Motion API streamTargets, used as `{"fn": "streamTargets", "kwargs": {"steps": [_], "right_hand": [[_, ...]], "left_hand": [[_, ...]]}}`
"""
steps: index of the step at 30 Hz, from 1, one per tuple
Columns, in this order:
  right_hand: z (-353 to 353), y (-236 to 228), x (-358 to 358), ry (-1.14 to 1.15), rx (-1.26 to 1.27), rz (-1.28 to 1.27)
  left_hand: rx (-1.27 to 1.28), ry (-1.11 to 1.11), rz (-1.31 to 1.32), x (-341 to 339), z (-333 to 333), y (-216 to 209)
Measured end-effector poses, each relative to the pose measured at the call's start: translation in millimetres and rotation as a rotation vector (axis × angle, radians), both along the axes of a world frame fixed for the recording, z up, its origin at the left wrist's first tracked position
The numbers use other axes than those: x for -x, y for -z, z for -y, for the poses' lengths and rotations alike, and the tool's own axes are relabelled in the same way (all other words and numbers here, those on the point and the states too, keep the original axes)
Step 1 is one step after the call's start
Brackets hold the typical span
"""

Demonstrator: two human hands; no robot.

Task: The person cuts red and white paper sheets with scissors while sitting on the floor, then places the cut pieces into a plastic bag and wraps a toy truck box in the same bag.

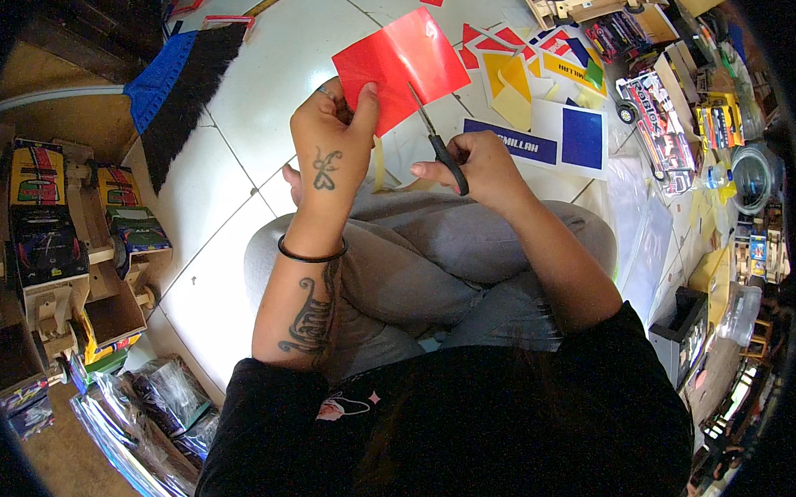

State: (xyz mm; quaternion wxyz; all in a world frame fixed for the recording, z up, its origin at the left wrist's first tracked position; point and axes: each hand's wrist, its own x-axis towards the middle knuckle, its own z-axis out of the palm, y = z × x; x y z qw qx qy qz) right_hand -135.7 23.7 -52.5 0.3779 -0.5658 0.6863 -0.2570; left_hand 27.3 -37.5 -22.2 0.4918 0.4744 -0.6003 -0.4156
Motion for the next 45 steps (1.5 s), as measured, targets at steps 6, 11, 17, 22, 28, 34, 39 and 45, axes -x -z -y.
{"fn": "streamTargets", "kwargs": {"steps": [6, 11, 17, 22, 28, 34, 39, 45], "right_hand": [[1.1, 1.7, 0.3, 0.005, 0.024, -0.019], [0.9, 2.6, 0.3, 0.039, 0.041, 0.03], [1.5, 2.1, 1.5, 0.034, 0.04, -0.005], [1.5, 2.0, 3.0, 0.031, 0.006, 0.017], [2.0, 1.6, 3.5, 0.033, 0.016, 0.031], [3.4, -0.7, 5.0, 0.018, 0.051, 0.003], [3.1, -2.1, 4.7, 0.017, 0.038, 0.003], [2.3, -1.5, 5.9, 0.03, 0.025, 0.005]], "left_hand": [[-0.013, 0.016, -0.033, 1.1, 0.9, 2.7], [-0.031, 0.046, -0.031, 1.1, -0.5, 2.4], [-0.03, 0.051, -0.031, 1.1, -0.1, 2.7], [-0.026, 0.062, -0.022, -0.1, 1.3, 3.8], [-0.05, 0.078, -0.045, 0.8, -0.1, 2.5], [-0.102, 0.129, -0.087, 4.4, -3.6, 1.3], [-0.098, 0.126, -0.045, 3.1, -3.1, 0.4], [-0.093, 0.127, -0.059, 2.9, -3.6, 0.1]]}}
